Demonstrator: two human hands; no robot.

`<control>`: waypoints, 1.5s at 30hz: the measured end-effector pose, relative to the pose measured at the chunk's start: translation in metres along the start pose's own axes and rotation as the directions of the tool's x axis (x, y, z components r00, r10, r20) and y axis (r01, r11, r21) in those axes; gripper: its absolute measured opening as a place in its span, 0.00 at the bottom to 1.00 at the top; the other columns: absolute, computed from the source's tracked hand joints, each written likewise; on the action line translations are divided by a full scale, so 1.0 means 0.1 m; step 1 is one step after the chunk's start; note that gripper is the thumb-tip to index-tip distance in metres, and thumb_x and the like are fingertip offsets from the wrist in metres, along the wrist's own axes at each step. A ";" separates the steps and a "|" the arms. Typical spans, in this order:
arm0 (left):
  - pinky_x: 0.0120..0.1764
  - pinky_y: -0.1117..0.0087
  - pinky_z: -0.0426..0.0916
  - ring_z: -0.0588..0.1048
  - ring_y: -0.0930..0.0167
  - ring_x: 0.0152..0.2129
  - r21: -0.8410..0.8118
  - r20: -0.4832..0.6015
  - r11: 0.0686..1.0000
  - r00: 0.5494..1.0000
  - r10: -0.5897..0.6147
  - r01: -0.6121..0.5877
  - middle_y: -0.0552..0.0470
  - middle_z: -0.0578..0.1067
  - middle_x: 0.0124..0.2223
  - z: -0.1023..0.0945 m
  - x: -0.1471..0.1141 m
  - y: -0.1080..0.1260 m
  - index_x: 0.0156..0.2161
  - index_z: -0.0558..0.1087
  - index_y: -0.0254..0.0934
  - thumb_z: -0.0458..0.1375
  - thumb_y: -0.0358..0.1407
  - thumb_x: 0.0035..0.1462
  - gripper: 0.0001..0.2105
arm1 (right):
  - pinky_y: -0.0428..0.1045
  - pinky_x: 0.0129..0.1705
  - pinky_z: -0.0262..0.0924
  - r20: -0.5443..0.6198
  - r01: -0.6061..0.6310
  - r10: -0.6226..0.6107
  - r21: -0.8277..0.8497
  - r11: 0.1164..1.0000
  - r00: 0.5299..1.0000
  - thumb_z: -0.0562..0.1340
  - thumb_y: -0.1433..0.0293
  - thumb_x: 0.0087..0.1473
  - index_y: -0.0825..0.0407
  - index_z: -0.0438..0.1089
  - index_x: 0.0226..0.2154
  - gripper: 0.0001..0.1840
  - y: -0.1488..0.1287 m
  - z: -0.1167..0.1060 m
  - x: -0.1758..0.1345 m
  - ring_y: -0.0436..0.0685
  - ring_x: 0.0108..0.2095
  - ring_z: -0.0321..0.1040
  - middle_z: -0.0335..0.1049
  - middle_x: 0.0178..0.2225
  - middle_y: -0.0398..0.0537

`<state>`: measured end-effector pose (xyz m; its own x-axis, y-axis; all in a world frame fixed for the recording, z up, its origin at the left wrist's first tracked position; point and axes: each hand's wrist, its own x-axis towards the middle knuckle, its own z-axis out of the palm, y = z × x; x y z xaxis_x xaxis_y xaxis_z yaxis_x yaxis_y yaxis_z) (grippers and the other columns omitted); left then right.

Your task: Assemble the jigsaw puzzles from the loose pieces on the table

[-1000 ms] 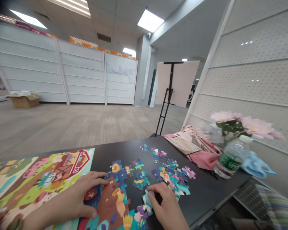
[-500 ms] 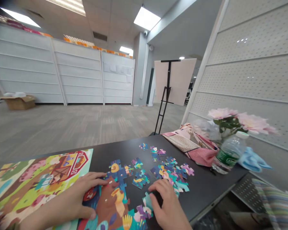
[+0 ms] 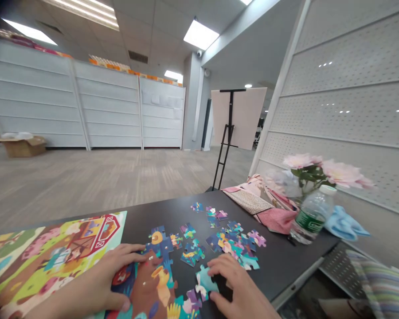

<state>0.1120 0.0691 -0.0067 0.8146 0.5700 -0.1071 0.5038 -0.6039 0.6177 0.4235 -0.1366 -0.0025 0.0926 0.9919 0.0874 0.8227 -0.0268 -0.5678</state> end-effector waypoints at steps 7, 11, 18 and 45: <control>0.65 0.51 0.50 0.55 0.53 0.65 0.007 0.019 1.000 0.999 -0.030 0.029 0.51 0.61 0.68 0.02 0.00 0.02 0.59 0.72 0.51 0.71 0.32 0.38 0.38 | 0.64 0.64 0.55 -0.070 0.067 -0.067 -0.011 0.998 0.995 0.63 0.69 0.54 0.47 0.74 0.44 0.14 0.04 0.12 0.08 0.64 0.58 0.66 0.73 0.54 0.54; 0.66 0.51 0.50 0.55 0.52 0.66 0.017 0.049 0.998 0.997 -0.056 0.055 0.51 0.61 0.68 -0.05 -0.02 0.12 0.59 0.72 0.50 0.70 0.31 0.38 0.38 | 0.63 0.65 0.54 -0.180 0.069 -0.083 -0.081 0.994 0.980 0.57 0.70 0.59 0.47 0.72 0.48 0.15 0.16 0.11 0.08 0.63 0.59 0.64 0.72 0.55 0.54; 0.66 0.51 0.51 0.56 0.52 0.66 0.028 0.060 0.997 0.995 -0.076 0.074 0.53 0.61 0.68 -0.11 -0.06 0.21 0.58 0.72 0.51 0.67 0.28 0.38 0.38 | 0.58 0.56 0.63 -0.405 -0.003 -0.030 -0.080 0.997 0.914 0.50 0.75 0.57 0.48 0.72 0.38 0.16 0.35 0.12 0.04 0.60 0.48 0.72 0.76 0.44 0.51; 0.60 0.54 0.64 0.66 0.50 0.60 0.091 -0.030 0.971 0.974 0.226 -0.223 0.49 0.68 0.64 0.06 0.09 -0.24 0.57 0.73 0.53 0.70 0.52 0.44 0.33 | 0.60 0.53 0.60 -0.443 -0.243 0.115 -0.244 0.939 0.889 0.57 0.72 0.54 0.46 0.76 0.38 0.14 0.27 0.19 0.09 0.64 0.52 0.67 0.76 0.47 0.48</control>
<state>0.1088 0.0849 -0.0275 0.8985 0.4350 0.0591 0.3335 -0.7639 0.5524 0.4360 -0.1259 -0.0321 0.4257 0.8237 0.3746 0.8866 -0.2969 -0.3546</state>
